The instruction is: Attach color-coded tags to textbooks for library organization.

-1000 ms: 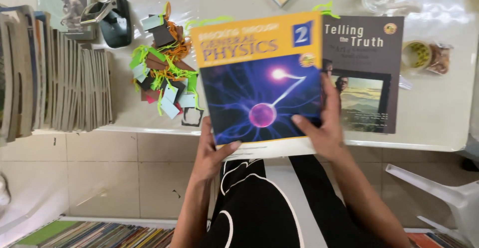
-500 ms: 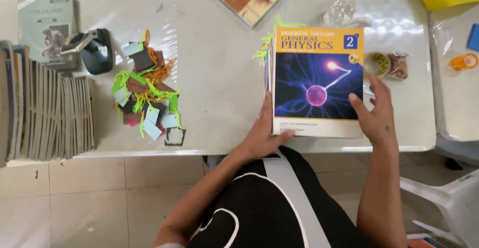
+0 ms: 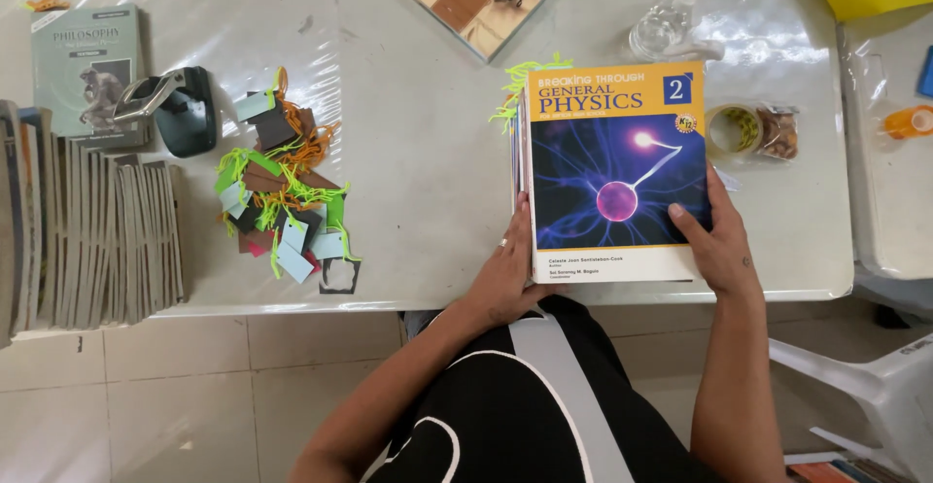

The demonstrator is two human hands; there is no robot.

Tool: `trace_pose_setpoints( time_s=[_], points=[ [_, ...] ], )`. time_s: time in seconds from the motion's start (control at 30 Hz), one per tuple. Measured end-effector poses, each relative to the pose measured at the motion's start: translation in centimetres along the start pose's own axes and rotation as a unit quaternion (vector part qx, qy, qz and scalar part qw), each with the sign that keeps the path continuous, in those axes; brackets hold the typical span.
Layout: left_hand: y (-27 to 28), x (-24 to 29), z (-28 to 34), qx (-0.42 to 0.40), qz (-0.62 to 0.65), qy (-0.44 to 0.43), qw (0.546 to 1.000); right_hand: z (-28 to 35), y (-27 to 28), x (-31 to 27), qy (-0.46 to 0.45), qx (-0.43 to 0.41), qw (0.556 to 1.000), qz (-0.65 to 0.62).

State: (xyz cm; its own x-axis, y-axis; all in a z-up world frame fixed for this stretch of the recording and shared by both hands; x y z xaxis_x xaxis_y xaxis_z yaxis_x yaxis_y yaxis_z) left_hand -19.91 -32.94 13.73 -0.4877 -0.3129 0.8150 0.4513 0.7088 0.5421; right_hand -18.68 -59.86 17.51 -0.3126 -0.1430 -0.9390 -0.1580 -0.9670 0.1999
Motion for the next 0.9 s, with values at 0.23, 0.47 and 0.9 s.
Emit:
trace_pose_setpoints(
  time_s=[0.23, 0.47, 0.9],
  points=[
    [0.5, 0.9, -0.8, -0.011, 0.017, 0.017, 1.0, 2.0, -0.8, -1.0, 0.082, -0.096, 0.977, -0.174],
    [0.4, 0.7, -1.5, 0.0, 0.045, 0.033, 0.998, 3.9, -1.1, -0.7, 0.113, -0.028, 0.971, -0.208],
    [1.2, 0.9, -1.7, 0.012, 0.084, 0.013, 0.996, 3.3, -1.1, -1.1, 0.124, -0.078, 0.956, -0.256]
  ],
)
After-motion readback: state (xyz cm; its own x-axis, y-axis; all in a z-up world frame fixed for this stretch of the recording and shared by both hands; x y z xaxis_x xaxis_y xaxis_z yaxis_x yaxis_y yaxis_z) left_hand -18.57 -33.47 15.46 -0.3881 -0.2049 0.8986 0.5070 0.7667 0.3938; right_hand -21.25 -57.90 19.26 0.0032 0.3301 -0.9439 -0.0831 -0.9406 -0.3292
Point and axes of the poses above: each hand's wrist, its own z-axis away from the middle knuckle, its own y-axis out of the back of the hand, x = y × z, the point moved 9 cm from there along -z, towards the middle knuckle, and after that the axes turned 7 degrees about -y, right-handed, at the moved point
